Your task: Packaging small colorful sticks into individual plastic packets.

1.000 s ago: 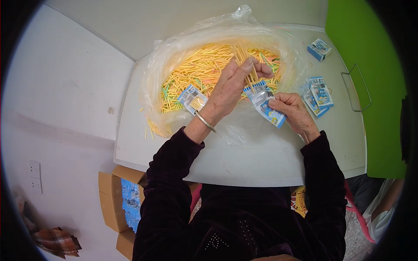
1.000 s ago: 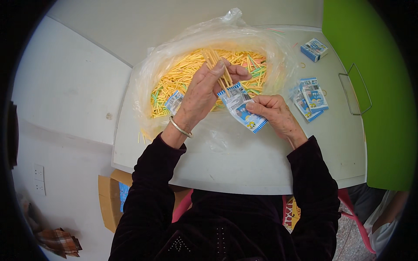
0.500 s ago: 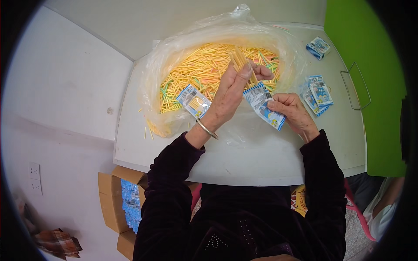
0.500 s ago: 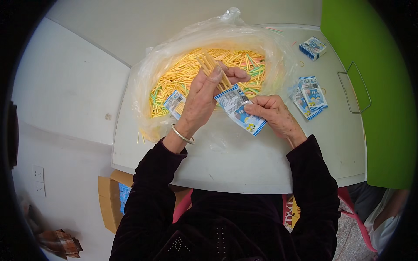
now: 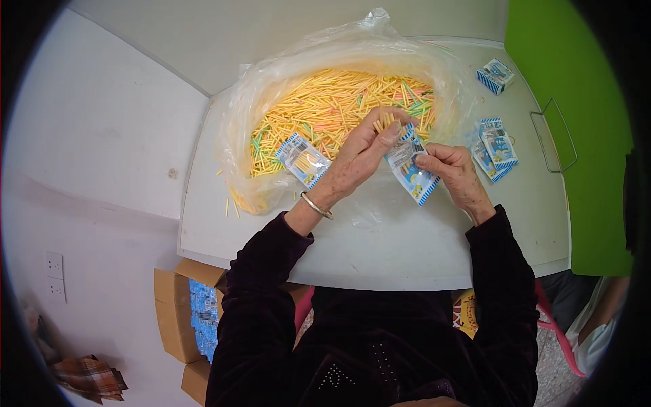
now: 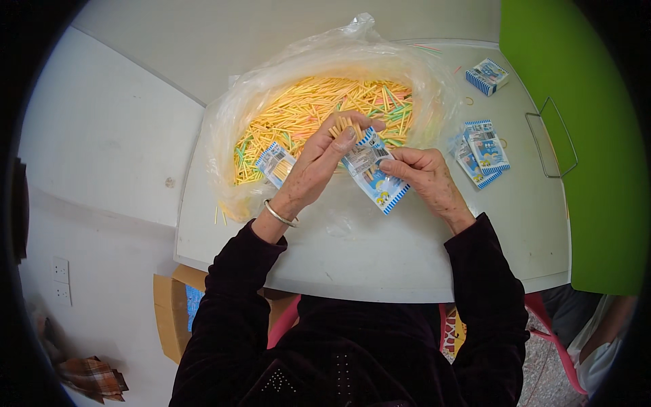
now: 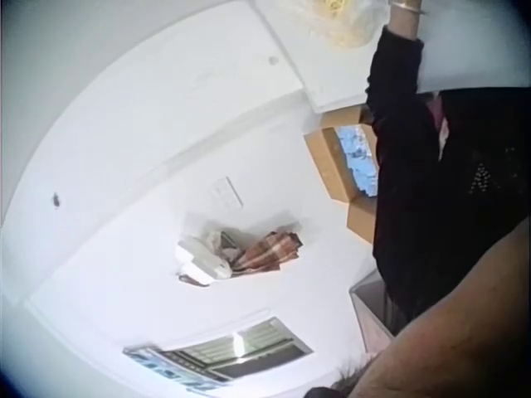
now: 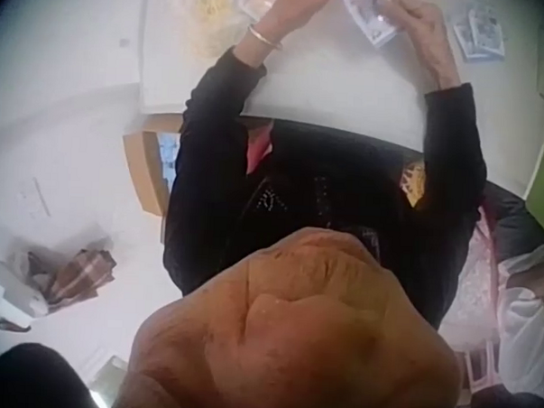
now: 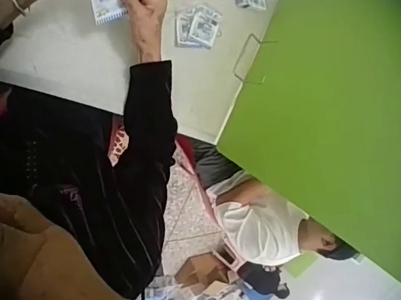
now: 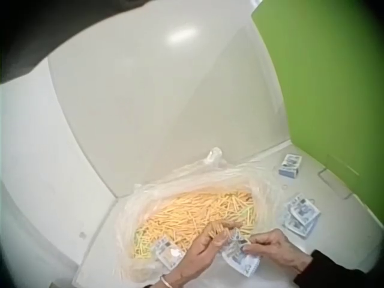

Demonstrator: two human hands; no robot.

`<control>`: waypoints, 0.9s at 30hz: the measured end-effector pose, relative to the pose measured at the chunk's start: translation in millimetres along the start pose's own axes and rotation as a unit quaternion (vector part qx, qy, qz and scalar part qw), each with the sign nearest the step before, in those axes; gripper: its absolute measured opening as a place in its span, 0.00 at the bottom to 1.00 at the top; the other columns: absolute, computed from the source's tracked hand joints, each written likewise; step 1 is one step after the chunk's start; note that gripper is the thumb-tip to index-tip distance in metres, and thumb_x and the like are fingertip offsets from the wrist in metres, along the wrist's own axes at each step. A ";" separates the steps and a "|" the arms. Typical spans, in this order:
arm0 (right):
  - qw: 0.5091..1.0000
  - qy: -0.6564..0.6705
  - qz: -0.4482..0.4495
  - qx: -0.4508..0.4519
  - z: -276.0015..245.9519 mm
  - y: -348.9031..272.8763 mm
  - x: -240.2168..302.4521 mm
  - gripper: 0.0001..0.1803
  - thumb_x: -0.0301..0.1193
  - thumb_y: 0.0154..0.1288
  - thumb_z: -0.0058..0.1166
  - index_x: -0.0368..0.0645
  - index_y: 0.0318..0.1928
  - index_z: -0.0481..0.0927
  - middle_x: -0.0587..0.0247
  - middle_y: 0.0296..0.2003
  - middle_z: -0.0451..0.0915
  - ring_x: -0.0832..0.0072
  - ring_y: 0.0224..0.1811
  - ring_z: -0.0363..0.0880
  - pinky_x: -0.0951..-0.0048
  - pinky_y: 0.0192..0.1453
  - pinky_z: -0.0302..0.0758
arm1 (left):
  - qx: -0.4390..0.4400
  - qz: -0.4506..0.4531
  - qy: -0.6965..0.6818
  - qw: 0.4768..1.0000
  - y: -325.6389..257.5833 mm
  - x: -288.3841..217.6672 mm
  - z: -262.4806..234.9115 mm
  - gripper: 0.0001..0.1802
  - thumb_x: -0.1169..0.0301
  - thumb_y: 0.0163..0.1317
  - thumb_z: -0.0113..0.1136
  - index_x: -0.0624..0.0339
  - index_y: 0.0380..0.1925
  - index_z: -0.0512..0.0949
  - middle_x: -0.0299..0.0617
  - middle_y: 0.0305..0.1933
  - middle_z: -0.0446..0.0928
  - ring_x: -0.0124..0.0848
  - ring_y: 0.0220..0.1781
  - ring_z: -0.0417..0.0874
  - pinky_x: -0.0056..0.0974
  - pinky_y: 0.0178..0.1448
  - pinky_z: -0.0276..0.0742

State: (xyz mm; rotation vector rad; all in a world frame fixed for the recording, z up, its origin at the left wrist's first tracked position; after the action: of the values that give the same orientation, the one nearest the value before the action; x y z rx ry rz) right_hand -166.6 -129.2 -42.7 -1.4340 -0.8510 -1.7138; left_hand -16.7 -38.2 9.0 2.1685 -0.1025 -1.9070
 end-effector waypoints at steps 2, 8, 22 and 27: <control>0.999 0.020 -0.025 -0.035 5.4 0.3 4.1 0.10 0.29 0.61 0.55 0.34 0.39 0.81 0.71 0.28 0.78 0.88 0.29 0.70 0.84 0.35 0.66 | -0.026 0.003 -0.037 0.999 -0.4 -3.0 0.2 0.18 0.61 0.67 0.46 0.62 0.51 0.67 0.43 0.48 0.73 0.29 0.52 0.71 0.35 0.55 0.67; 0.996 0.045 -0.043 -0.063 2.1 3.8 -3.5 0.13 0.30 0.62 0.54 0.34 0.44 0.80 0.70 0.30 0.79 0.87 0.31 0.72 0.84 0.38 0.68 | 0.001 0.106 0.300 0.948 -3.2 -7.5 -5.0 0.18 0.65 0.64 0.52 0.63 0.51 0.68 0.45 0.46 0.74 0.34 0.48 0.75 0.38 0.53 0.70; 0.996 -0.023 -0.058 -0.058 1.5 2.5 -1.5 0.13 0.28 0.62 0.53 0.33 0.45 0.79 0.70 0.31 0.79 0.87 0.33 0.72 0.84 0.39 0.68 | -0.056 -0.053 0.081 0.994 11.5 -18.4 -12.2 0.08 0.70 0.63 0.54 0.64 0.37 0.75 0.38 0.38 0.79 0.21 0.41 0.76 0.29 0.48 0.72; 0.995 0.012 -0.054 -0.087 7.8 2.5 -3.0 0.14 0.29 0.62 0.54 0.33 0.46 0.79 0.69 0.32 0.80 0.87 0.33 0.73 0.86 0.39 0.69 | -0.117 -0.003 -0.031 0.993 14.7 -18.6 -7.2 0.09 0.69 0.62 0.54 0.62 0.37 0.76 0.41 0.41 0.79 0.24 0.44 0.76 0.31 0.52 0.69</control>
State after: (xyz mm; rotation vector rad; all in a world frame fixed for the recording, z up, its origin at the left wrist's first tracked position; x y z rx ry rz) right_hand -160.2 -123.5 -44.3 -1.5002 -0.7941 -1.9228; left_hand -10.5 -47.4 31.2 1.9584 0.1118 -1.8856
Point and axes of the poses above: each hand's wrist, its own y-axis towards the middle knuckle, its own z-axis out of the palm, x = y × z, the point moved 2 cm from there along y, towards the middle knuckle
